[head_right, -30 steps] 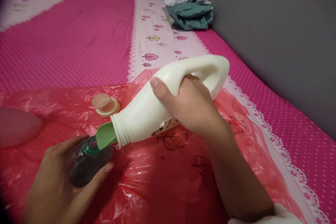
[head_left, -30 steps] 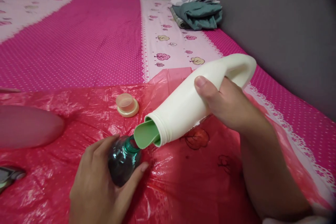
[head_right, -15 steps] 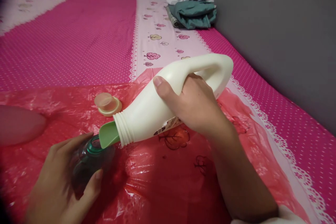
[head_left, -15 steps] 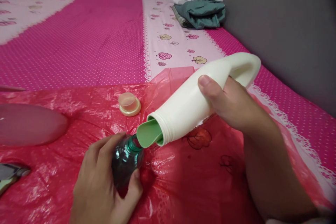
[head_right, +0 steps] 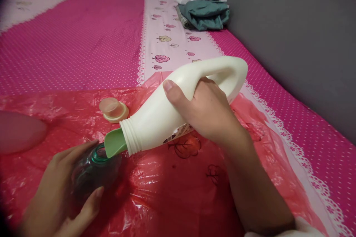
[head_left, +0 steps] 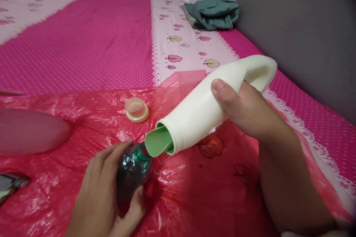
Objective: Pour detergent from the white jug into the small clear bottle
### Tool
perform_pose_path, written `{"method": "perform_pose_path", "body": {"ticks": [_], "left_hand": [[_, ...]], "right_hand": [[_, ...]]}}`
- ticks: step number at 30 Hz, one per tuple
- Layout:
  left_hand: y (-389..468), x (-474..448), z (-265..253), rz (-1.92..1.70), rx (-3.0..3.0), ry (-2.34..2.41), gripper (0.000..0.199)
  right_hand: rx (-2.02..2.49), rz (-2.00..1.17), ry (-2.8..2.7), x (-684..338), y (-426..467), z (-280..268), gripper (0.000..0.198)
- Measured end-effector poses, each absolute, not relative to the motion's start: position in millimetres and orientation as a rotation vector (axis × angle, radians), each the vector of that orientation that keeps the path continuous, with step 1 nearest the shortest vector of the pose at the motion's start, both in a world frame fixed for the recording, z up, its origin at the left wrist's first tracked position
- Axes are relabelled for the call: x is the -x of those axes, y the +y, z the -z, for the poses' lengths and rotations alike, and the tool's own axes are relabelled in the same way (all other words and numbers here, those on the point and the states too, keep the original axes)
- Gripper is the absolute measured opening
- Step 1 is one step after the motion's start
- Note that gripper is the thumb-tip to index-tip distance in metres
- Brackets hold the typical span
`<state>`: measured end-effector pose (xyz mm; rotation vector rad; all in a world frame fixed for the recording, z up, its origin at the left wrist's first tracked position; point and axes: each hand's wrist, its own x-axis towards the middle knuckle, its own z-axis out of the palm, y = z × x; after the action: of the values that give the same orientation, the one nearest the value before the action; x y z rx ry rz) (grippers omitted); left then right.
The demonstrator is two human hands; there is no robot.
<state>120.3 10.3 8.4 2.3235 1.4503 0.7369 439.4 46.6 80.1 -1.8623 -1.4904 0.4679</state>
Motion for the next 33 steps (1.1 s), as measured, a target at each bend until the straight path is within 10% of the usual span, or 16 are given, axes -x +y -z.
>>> {"method": "perform_pose_path", "body": {"ticks": [33], "left_hand": [[11.5,-120.7,-15.4,-0.654,-2.378,1.364,0.06]], "right_hand": [[1.848,-0.47,-1.506,-440.1,45.9,-79.9,0.085]]}}
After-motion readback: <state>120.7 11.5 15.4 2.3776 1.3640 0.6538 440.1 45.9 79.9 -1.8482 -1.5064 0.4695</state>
